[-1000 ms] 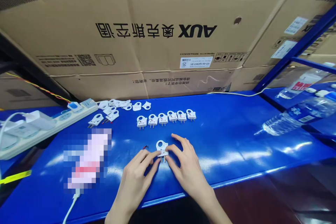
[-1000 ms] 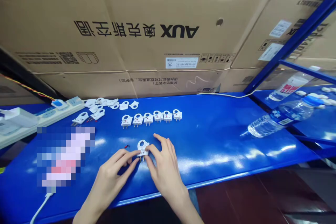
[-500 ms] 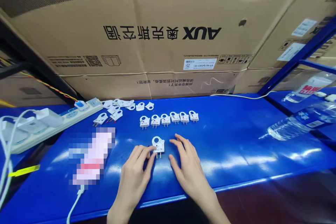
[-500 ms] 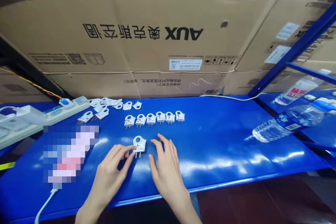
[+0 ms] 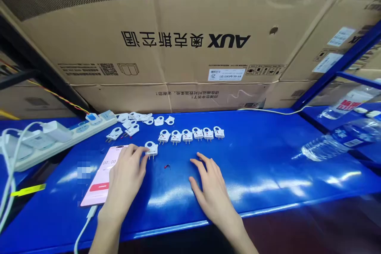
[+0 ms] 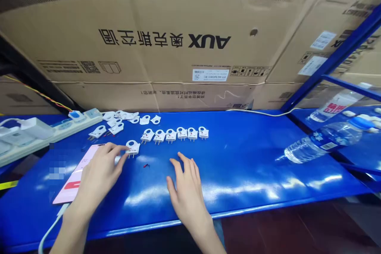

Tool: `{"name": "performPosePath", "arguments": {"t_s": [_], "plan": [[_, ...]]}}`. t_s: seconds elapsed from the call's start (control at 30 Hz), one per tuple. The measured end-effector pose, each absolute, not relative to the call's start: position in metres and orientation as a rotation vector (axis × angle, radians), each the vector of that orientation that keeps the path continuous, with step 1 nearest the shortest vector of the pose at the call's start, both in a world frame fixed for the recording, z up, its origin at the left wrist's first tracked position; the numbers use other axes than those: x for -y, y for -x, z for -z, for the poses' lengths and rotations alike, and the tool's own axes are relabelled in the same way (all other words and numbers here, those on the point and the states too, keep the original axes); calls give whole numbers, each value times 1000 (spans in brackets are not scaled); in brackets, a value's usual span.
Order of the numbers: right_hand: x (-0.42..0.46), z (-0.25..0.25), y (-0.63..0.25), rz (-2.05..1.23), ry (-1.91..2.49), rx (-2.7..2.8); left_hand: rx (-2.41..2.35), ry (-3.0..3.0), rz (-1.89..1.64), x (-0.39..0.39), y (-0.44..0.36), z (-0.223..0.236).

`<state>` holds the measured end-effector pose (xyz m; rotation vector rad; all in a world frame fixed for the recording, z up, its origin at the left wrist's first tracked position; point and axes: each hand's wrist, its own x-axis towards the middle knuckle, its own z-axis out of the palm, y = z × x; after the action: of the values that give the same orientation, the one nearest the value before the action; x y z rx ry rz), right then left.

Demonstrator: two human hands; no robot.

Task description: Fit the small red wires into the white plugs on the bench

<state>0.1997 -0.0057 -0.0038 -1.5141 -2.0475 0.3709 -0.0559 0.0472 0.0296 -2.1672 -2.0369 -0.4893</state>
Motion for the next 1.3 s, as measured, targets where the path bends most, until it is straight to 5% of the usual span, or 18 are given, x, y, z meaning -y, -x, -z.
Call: {"name": "performPosePath", "arguments": {"t_s": [0.33, 0.9, 1.3], "plan": [[7, 4, -197, -347, 1510, 2036, 2063, 2139, 184, -79, 56, -42], [8, 4, -194, -371, 1512, 1989, 1896, 2200, 212, -70, 14, -34], [7, 5, -193, -343, 1511, 1991, 1866, 2219, 745, -35, 9, -14]]}}
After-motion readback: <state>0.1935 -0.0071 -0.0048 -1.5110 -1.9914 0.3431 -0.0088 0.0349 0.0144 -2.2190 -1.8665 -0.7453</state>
